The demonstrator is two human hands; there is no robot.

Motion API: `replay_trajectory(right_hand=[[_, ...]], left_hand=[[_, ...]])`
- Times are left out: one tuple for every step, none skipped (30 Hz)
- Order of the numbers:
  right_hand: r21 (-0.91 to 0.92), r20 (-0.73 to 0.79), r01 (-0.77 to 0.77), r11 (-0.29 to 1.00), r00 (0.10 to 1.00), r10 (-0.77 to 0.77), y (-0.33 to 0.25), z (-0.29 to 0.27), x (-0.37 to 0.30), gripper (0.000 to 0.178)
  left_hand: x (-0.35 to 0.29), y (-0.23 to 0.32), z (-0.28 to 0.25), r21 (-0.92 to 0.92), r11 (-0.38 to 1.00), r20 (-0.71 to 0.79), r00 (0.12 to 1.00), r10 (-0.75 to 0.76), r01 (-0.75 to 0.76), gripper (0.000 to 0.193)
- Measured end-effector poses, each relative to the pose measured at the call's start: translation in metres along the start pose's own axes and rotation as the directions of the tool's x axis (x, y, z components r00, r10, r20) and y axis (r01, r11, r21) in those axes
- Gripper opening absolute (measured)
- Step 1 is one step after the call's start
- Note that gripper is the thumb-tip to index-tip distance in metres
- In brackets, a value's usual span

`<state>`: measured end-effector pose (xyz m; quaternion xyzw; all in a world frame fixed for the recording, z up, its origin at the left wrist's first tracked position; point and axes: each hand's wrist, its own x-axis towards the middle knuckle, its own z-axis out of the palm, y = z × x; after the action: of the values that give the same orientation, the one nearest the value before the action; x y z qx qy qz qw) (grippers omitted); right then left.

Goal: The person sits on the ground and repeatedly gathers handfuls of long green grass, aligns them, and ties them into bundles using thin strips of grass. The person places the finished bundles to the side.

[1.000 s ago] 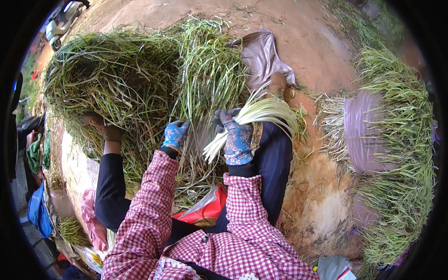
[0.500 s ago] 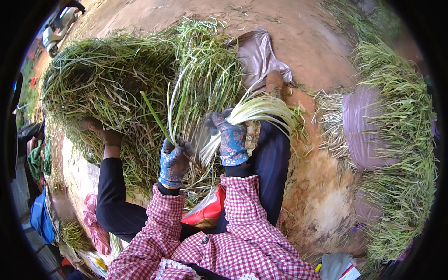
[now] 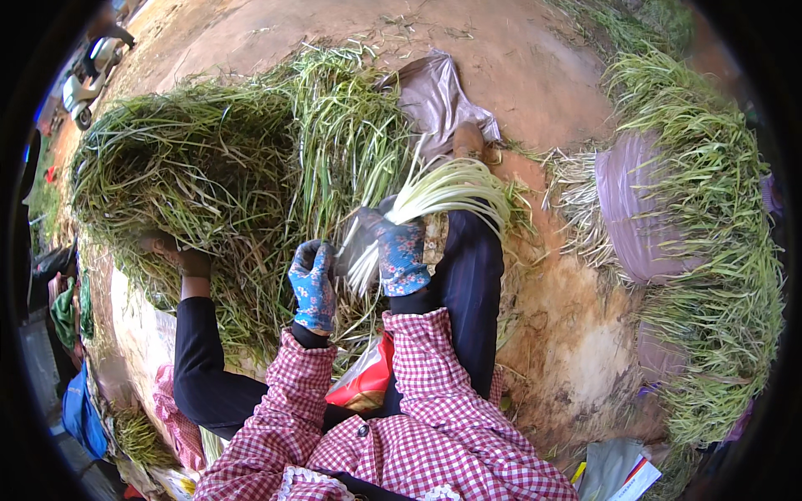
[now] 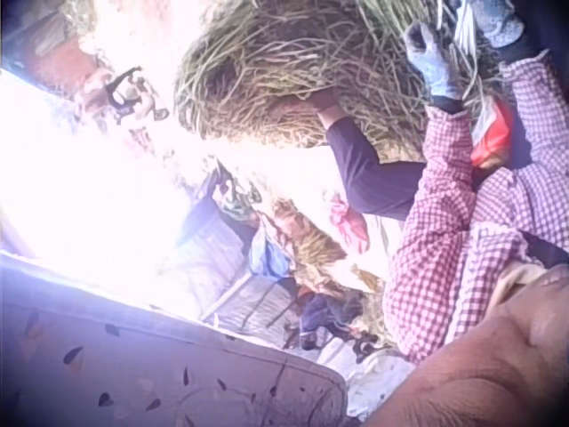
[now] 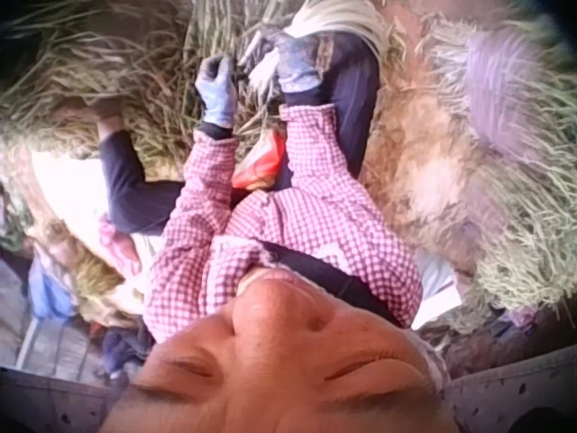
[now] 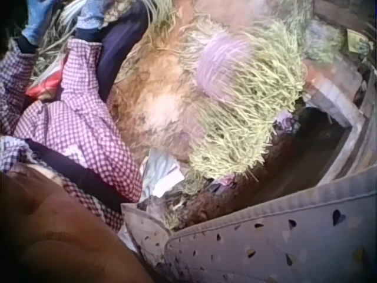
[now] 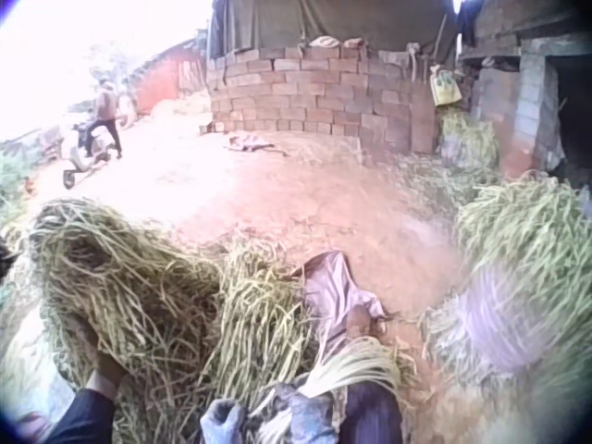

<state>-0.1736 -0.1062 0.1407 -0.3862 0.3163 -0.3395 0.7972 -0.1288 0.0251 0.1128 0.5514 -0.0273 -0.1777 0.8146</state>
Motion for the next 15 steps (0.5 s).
replay_trajectory(right_hand=[[-0.067, -0.049, 0.093, 0.993, 0.994, -0.097, -0.002, -0.001, 0.004, 0.03], [-0.077, -0.044, 0.09, 0.993, 0.995, -0.094, -0.005, -0.003, 0.005, 0.03], [-0.059, -0.056, 0.144, 0.988, 0.987, -0.147, -0.008, -0.004, 0.006, 0.03], [-0.047, -0.101, 0.118, 0.992, 0.987, -0.123, -0.013, -0.007, 0.008, 0.031], [0.034, -0.12, 0.117, 0.993, 0.986, -0.112, -0.017, -0.008, 0.008, 0.03], [0.27, -0.046, 0.011, 0.963, 0.999, 0.001, -0.021, -0.013, 0.006, 0.03], [0.221, -0.094, 0.011, 0.975, 0.996, 0.01, -0.022, -0.012, 0.008, 0.03], [0.231, -0.024, 0.088, 0.969, 0.996, -0.084, -0.023, -0.013, 0.007, 0.03], [0.113, -0.046, 0.053, 0.992, 0.998, -0.048, -0.021, -0.011, 0.008, 0.029], [0.023, -0.039, 0.055, 0.998, 0.998, -0.054, -0.018, -0.01, 0.008, 0.028], [0.031, -0.069, 0.045, 0.998, 0.997, -0.043, -0.011, -0.005, 0.006, 0.028], [-0.073, -0.033, 0.109, 0.991, 0.993, -0.111, -0.005, 0.0, 0.006, 0.028], [-0.056, -0.007, 0.116, 0.992, 0.993, -0.117, 0.0, 0.005, 0.006, 0.029], [-0.051, 0.015, 0.066, 0.997, 0.998, -0.065, 0.004, 0.008, 0.006, 0.029], [-0.035, 0.015, 0.045, 0.998, 0.999, -0.044, 0.006, 0.008, 0.003, 0.029]], left_hand=[[0.004, -0.013, -0.011, 0.054, 0.999, -0.08, 0.997, -0.005, 0.01, 0.007], [0.008, -0.027, -0.025, 0.039, 0.998, -0.084, 0.995, 0.05, -0.047, 0.007], [0.016, -0.039, -0.048, 0.117, 0.988, -0.109, 0.987, 0.117, -0.104, 0.006], [0.031, -0.047, -0.074, 0.157, 0.988, -0.228, 0.972, 0.049, -0.013, 0.007], [0.042, -0.049, -0.106, 0.244, 0.962, -0.38, 0.925, -0.022, 0.124, 0.009], [0.054, -0.046, -0.139, 0.48, 0.849, -0.508, 0.859, 0.061, 0.223, 0.015], [0.06, -0.038, -0.168, 0.715, 0.6, -0.532, 0.836, 0.131, 0.361, 0.021], [0.063, -0.026, -0.191, 0.676, 0.569, -0.536, 0.843, -0.056, 0.468, 0.024], [0.068, -0.018, -0.196, 0.866, 0.344, -0.393, 0.919, 0.019, 0.363, 0.024], [0.066, -0.004, -0.198, 0.94, 0.064, -0.335, 0.942, -0.008, 0.335, 0.024], [0.062, 0.006, -0.187, 0.969, 0.157, -0.204, 0.977, 0.066, 0.191, 0.024], [0.062, 0.015, -0.163, 0.963, 0.255, -0.119, 0.986, 0.116, 0.086, 0.024], [0.057, 0.021, -0.132, 0.832, 0.554, -0.055, 0.987, 0.153, -0.039, 0.025], [0.049, 0.025, -0.098, 0.55, 0.809, 0.044, 0.975, 0.219, -0.207, 0.027], [0.04, 0.032, -0.07, 0.627, 0.716, 0.225, 0.951, 0.21, -0.307, 0.029]])
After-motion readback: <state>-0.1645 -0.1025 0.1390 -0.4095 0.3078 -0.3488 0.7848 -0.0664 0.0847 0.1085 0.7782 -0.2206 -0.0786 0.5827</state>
